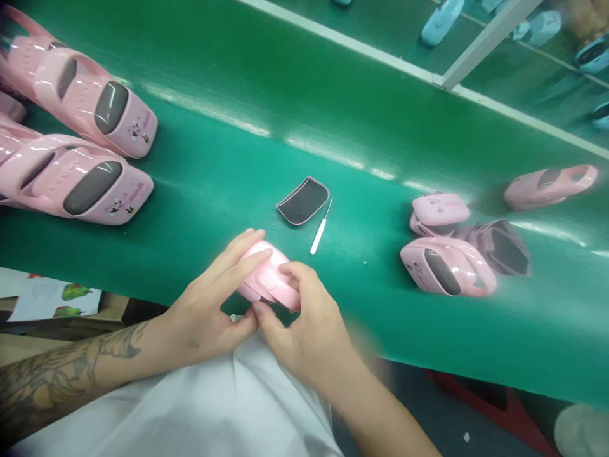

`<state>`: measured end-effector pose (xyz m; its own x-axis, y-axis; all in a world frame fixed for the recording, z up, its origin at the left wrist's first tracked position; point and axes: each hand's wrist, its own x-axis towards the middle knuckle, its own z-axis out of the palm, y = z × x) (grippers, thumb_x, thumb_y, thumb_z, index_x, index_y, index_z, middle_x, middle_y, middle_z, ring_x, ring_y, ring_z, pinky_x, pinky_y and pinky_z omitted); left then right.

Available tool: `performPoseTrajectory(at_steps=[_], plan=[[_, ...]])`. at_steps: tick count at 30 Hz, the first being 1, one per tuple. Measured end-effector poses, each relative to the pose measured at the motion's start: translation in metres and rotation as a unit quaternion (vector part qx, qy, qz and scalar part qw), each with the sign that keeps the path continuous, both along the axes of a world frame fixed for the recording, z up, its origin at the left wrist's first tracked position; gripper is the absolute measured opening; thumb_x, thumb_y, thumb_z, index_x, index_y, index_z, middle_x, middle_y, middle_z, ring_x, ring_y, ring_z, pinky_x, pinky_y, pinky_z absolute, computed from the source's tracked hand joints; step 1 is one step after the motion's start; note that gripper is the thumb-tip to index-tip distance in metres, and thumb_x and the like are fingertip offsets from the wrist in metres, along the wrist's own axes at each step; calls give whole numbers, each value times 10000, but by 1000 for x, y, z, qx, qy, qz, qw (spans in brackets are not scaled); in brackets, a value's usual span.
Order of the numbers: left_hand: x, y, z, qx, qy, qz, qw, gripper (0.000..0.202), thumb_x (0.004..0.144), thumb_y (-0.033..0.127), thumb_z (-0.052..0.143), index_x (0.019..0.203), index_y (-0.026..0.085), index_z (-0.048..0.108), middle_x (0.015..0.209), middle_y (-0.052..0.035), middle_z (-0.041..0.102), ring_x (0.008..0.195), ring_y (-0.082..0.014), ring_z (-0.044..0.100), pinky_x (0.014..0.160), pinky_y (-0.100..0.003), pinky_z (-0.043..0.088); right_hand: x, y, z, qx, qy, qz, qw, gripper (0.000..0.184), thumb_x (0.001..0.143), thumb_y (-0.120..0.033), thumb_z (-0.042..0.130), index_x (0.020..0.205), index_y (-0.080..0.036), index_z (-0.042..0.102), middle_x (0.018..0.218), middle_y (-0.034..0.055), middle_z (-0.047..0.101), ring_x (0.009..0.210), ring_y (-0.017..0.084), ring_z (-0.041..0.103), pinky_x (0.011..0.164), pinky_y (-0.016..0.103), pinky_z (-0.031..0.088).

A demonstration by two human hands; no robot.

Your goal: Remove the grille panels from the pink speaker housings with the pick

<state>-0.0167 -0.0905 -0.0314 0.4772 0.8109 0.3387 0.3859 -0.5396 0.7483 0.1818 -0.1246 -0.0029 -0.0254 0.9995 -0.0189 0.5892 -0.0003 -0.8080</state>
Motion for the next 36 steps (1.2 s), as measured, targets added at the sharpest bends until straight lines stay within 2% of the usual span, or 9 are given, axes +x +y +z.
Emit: performPoseTrajectory(at_steps=[6,10,18,22,25,27,30,33,36], plan=[[1,1,0,3,-25,-5,1000,890,797,53,694,1648,161,457,1693,-272,480,1578,-431,495,1263,-621,486,-1,-2,-9,10,10,-23,1000,480,831,-371,874,1225,-298,610,1017,12,783,761,192,741,641,321,613],[1,3,1,8,-13,-22,1000,878,811,74,693,1650,153,447,1703,-284,468,1602,-435,464,1276,-640,460,3,-4,-13,64,-4,-18,998,439,862,-420,864,1200,-293,613,1007,19,773,719,190,728,591,320,598],[-2,10,7,-18,9,-48,999,915,900,86,679,1730,220,318,1794,-243,358,1667,-414,375,1288,-636,452,9,0,-11,87,-1,-4,996,383,898,-364,826,1199,-274,606,963,6,755,634,151,673,570,304,590],[-1,10,7,-8,13,-56,998,862,942,101,685,1724,195,334,1753,-258,426,1645,-398,421,1289,-623,460,7,-1,-13,88,12,-19,996,346,903,-339,812,1179,-268,616,923,-4,736,596,136,644,538,288,571],[-3,15,7,-11,10,-44,999,825,963,84,694,1712,229,380,1703,-215,516,1602,-367,495,1284,-592,482,6,-2,-16,88,26,-30,995,344,897,-309,803,1185,-265,621,933,-8,725,581,119,617,524,271,554],[-9,24,4,-50,8,-46,998,850,950,158,785,1708,258,413,1688,-184,547,1589,-370,513,1293,-570,478,7,-2,-18,82,38,-41,995,353,888,-298,802,1190,-264,623,953,-6,719,574,106,597,513,259,539],[-19,45,-6,-172,-37,-91,980,974,882,372,916,1720,298,426,1702,-169,541,1574,-398,529,1290,-559,482,10,-3,-21,52,60,-61,995,373,864,-295,814,1184,-262,625,931,-10,696,565,103,569,497,253,515],[-22,62,-20,-291,-134,-136,937,1024,842,428,952,1721,345,434,1705,-156,546,1556,-399,556,1266,-539,508,15,-3,-22,25,72,-69,995,410,842,-298,826,1200,-264,631,919,-12,675,584,111,564,514,261,520],[-16,64,-26,-373,-212,-155,890,931,836,391,960,1663,316,540,1659,-169,597,1508,-410,605,1195,-525,571,19,-3,-21,20,74,-67,995,436,831,-305,833,1216,-269,631,954,-7,669,622,116,578,540,267,537]])
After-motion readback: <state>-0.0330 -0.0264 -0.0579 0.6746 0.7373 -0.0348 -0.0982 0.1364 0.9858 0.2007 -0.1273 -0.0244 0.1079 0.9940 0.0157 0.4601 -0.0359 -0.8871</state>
